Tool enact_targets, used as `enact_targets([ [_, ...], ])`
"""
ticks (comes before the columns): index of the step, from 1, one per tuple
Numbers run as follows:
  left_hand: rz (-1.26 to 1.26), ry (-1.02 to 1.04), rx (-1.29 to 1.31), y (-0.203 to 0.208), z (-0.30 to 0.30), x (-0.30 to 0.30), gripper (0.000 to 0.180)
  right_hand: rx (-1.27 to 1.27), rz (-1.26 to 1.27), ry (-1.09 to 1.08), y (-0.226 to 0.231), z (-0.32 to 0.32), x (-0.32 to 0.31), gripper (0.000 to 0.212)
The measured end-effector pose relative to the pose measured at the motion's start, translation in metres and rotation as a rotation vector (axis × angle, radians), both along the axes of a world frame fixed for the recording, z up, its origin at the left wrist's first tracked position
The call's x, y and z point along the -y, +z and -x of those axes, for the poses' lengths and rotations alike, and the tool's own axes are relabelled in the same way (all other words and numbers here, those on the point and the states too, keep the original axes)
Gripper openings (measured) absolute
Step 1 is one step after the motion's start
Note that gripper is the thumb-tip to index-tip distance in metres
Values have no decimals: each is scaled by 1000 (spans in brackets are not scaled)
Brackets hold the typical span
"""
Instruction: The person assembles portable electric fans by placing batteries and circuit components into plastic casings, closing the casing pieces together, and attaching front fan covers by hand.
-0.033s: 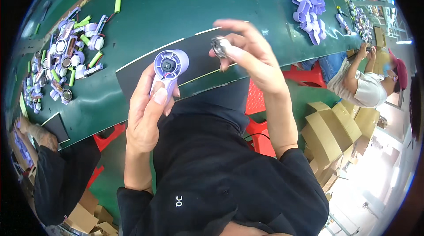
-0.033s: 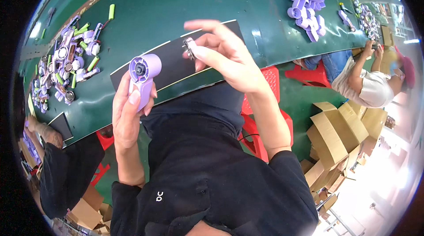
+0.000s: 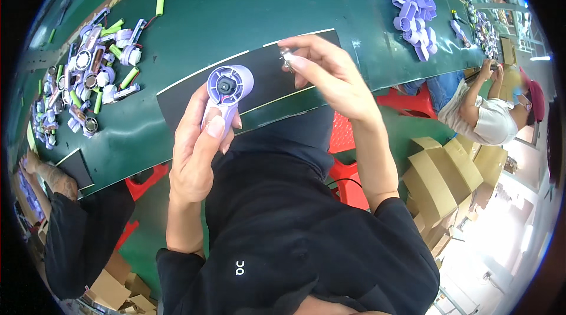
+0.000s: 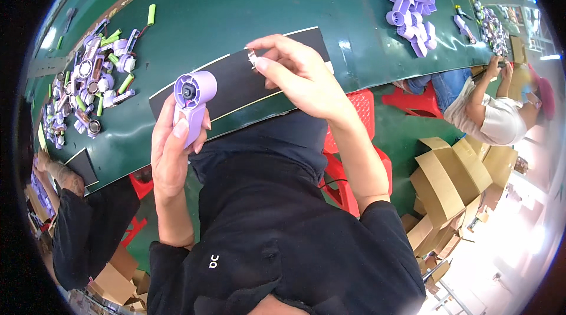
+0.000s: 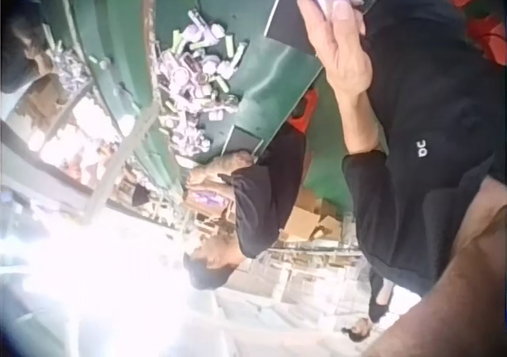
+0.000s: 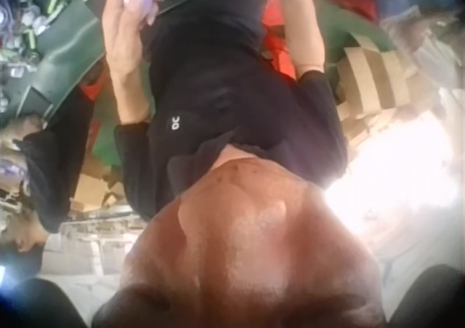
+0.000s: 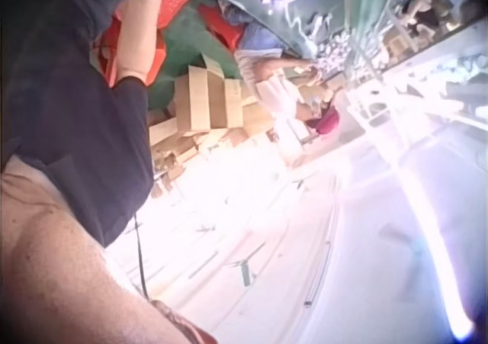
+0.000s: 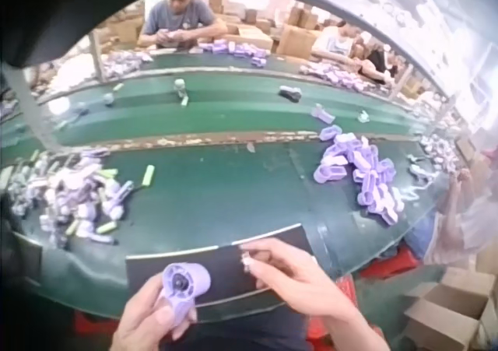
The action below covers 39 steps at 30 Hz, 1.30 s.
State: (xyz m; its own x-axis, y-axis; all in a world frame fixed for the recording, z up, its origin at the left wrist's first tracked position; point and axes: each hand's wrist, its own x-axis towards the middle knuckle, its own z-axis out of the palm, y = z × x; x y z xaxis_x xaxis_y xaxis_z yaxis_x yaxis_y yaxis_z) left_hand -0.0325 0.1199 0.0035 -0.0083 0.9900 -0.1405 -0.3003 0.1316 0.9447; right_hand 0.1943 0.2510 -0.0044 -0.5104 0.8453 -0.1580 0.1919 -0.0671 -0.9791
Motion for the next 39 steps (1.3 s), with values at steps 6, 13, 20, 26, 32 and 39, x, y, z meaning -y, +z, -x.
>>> enact_targets([
  [6,0,14,4,-3,5,1,57,740,-651,-315,-33,51,-31,39],
  [13,23,53,-35,-13,23,7,58,731,-734,-51,-23,16,-49,40],
  [20,74,-52,-71,-13,32,-7,57,625,-780,300,-6,12,-70,52],
  [26,50,-142,-195,6,38,-24,54,599,-758,418,-23,21,-81,40],
  [32,-57,-117,-274,4,35,-29,48,486,-774,347,5,14,-56,37],
  [39,-53,-120,-265,5,27,-29,46,299,-951,340,37,9,-33,42],
])
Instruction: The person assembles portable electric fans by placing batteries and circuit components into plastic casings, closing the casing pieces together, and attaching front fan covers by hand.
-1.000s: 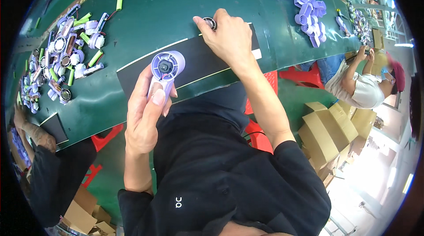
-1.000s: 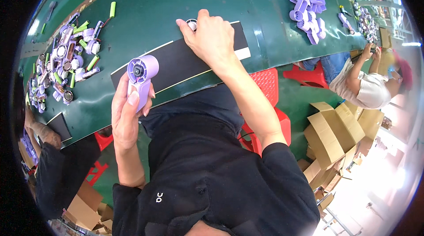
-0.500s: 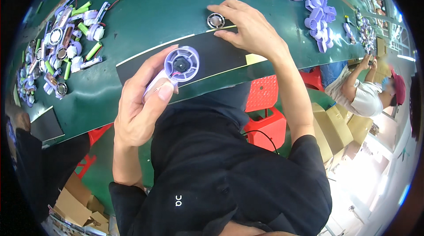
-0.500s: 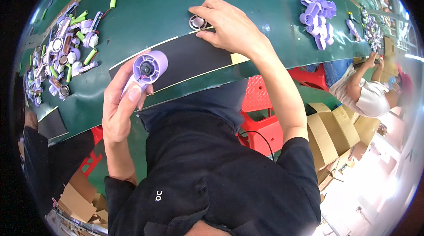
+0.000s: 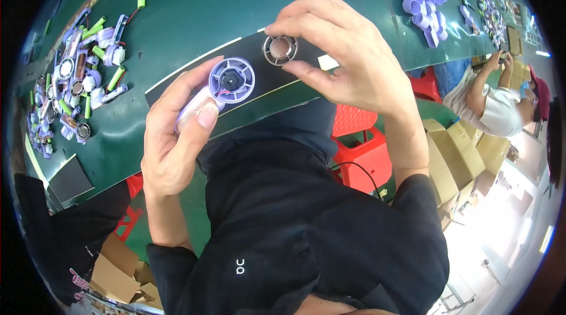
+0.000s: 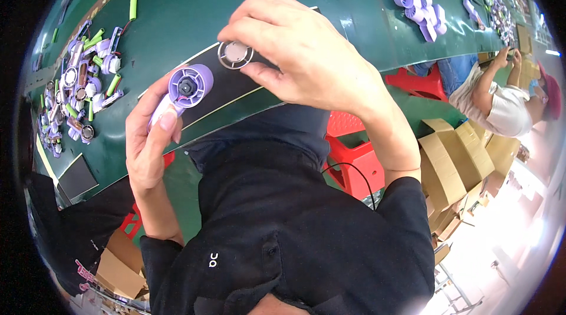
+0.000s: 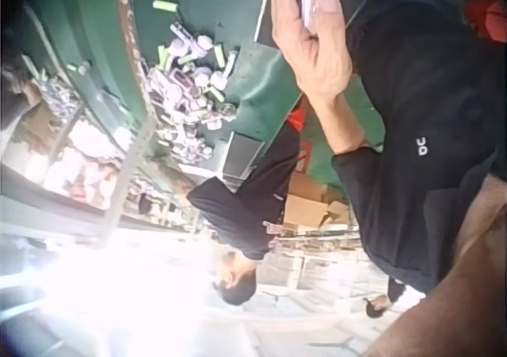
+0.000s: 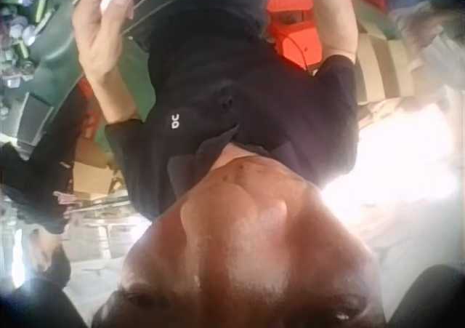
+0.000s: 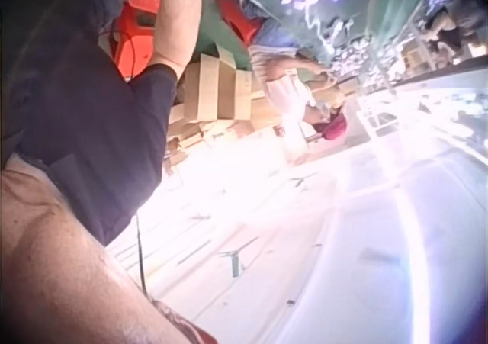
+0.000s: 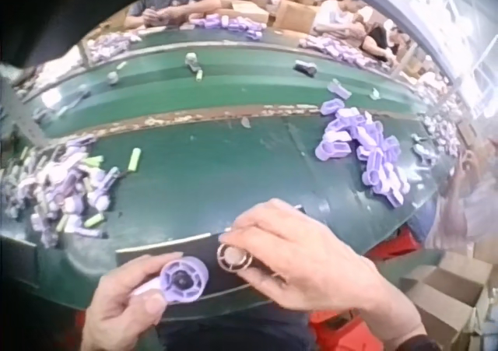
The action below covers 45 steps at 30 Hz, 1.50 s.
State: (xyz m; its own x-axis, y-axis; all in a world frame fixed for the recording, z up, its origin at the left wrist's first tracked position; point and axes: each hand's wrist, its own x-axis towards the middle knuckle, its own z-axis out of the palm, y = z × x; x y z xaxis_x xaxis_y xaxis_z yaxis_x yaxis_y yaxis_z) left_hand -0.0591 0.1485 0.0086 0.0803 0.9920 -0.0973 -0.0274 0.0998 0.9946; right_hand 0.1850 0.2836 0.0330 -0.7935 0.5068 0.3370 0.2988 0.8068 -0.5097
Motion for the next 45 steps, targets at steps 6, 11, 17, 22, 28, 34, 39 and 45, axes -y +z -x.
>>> enact_targets([
  [6,50,-11,-32,13,-6,2,45,-54,130,-2,21,-6,20,45],
  [11,-74,-58,-140,12,-13,3,42,-76,134,23,37,-6,38,43],
  [17,-182,-152,-234,20,-11,2,41,-104,135,70,33,-3,42,44],
  [22,-224,-161,-262,26,-13,3,41,-103,134,71,32,1,47,45],
  [28,-240,-165,-267,25,-13,4,41,-41,85,73,34,3,48,46],
  [34,-228,-190,-293,24,-12,3,41,28,114,60,40,1,51,48],
  [39,-271,-200,-258,20,-9,1,42,6,35,43,40,5,55,46],
  [45,-264,-156,-111,15,-12,0,40,-22,3,38,41,9,61,44],
])
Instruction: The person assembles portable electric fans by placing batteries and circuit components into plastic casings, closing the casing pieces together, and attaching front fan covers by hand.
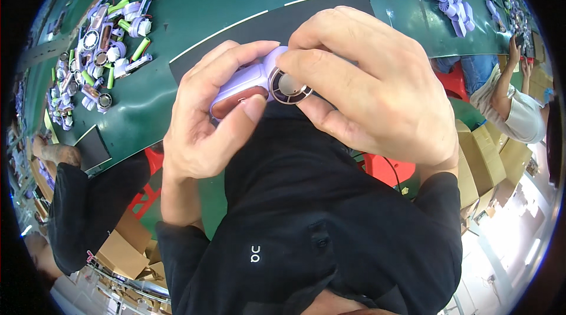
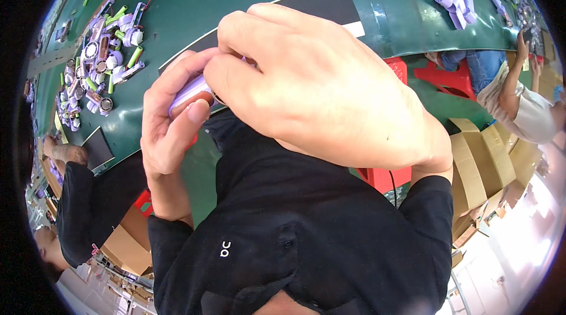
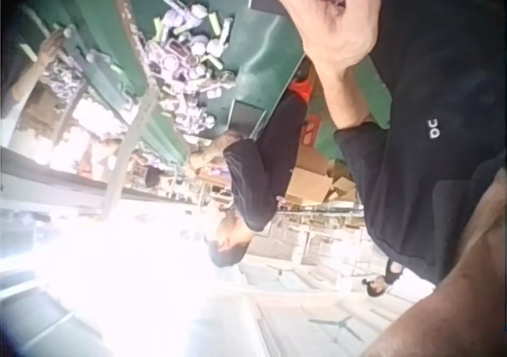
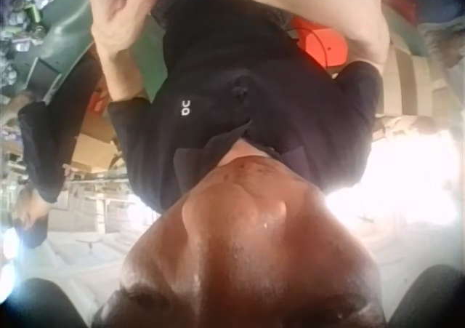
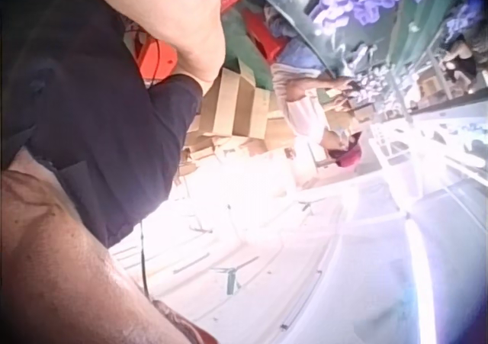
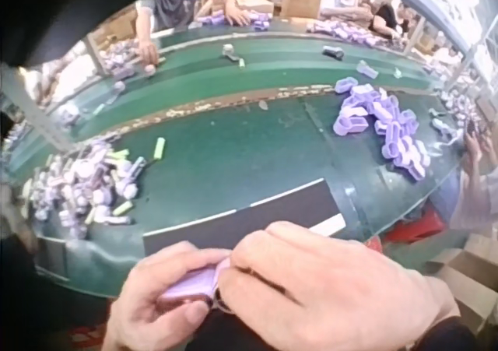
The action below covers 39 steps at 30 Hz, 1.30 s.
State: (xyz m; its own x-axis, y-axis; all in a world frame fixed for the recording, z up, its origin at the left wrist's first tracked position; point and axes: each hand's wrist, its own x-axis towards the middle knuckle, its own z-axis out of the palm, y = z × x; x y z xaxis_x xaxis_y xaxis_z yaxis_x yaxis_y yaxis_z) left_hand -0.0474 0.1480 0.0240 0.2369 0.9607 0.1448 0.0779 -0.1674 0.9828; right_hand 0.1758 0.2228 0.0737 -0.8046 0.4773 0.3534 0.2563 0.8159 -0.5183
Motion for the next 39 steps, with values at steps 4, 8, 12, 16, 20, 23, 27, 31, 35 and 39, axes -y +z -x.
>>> enact_targets([
  [4,123,172,61,-7,-17,8,38,-18,-13,-25,-2,2,-1,43],
  [8,223,253,123,-9,-21,12,36,-72,98,-21,-15,-1,-10,44],
  [12,168,305,38,-6,-25,12,40,-86,216,42,-27,-9,-15,50],
  [16,-299,387,-499,5,-32,12,53,-345,399,-171,-32,-1,-8,51],
  [20,-594,466,-587,11,-52,12,54,-527,526,-270,-45,24,7,74],
  [23,-484,486,-513,17,-57,12,56,-519,510,-286,-43,23,4,80],
  [27,-495,447,-472,21,-66,13,55,-678,395,-351,-48,17,11,84],
  [31,-538,427,-467,19,-67,12,57,-907,405,-346,-54,24,9,57],
  [35,-571,433,-417,15,-69,12,58,-977,320,-346,-48,20,9,37],
  [39,-476,386,-392,17,-75,15,59,-892,504,-397,-41,10,15,60],
])
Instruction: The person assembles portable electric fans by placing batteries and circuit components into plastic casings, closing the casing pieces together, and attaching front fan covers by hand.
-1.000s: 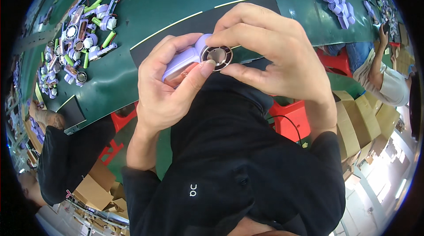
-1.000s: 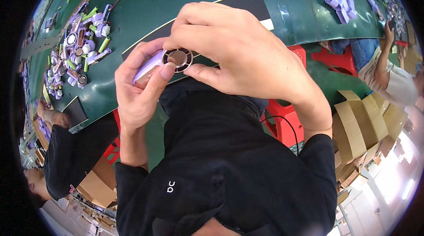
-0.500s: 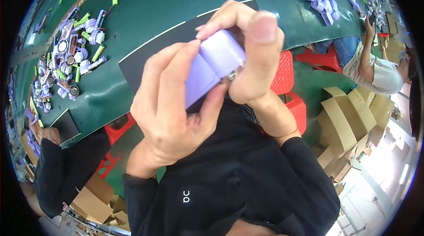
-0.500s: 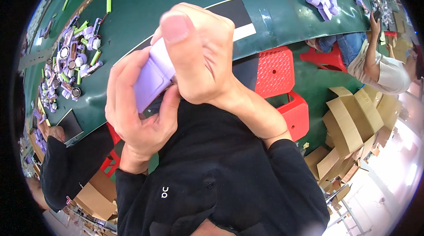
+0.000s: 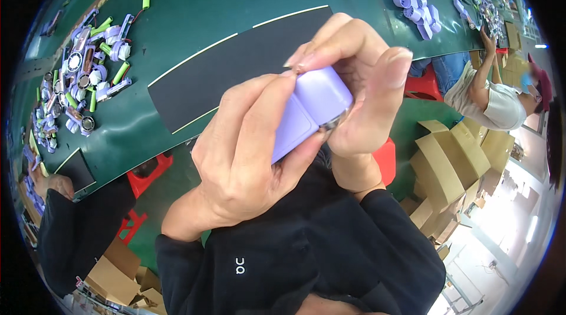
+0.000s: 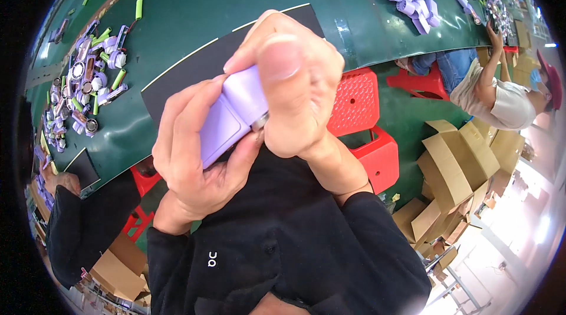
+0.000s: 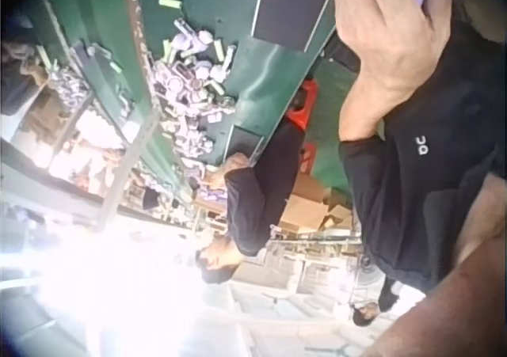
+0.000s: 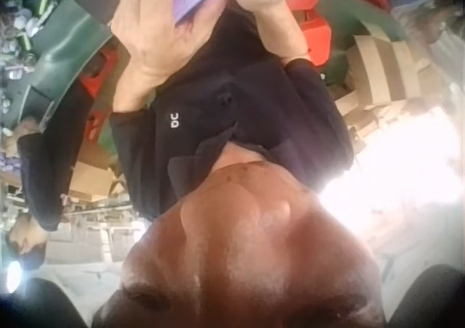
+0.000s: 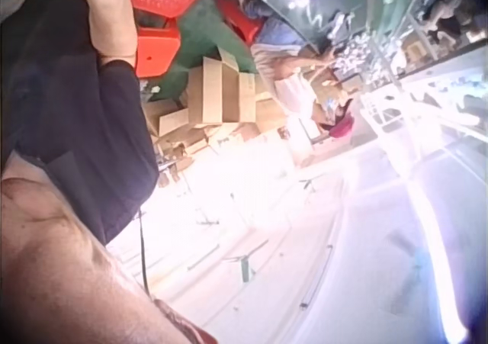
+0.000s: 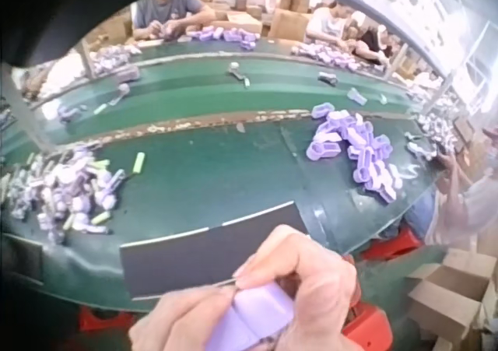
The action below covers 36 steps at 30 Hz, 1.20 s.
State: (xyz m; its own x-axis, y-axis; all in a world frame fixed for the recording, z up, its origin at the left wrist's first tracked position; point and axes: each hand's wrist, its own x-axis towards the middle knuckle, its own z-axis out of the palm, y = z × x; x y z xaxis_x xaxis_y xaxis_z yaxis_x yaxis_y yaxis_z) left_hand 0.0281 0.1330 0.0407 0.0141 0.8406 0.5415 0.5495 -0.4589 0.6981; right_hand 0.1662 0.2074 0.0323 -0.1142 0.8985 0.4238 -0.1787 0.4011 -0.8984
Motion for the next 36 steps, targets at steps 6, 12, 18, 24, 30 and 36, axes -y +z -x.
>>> enact_targets([
  [6,3,45,-68,-2,-8,-3,55,9,242,-66,-6,5,-3,89],
  [12,43,35,-2,2,-19,0,61,44,281,-121,5,8,5,104],
  [18,-18,24,75,-3,-30,-7,73,-217,-48,-95,-23,2,-5,55],
  [24,-31,14,134,-24,-30,-18,72,49,-39,-235,-5,5,-22,67],
  [30,413,-227,1007,-33,-25,-21,52,33,532,282,11,-9,-35,106],
  [36,703,-331,1322,-20,0,-20,51,-138,613,334,13,-2,-17,94],
])
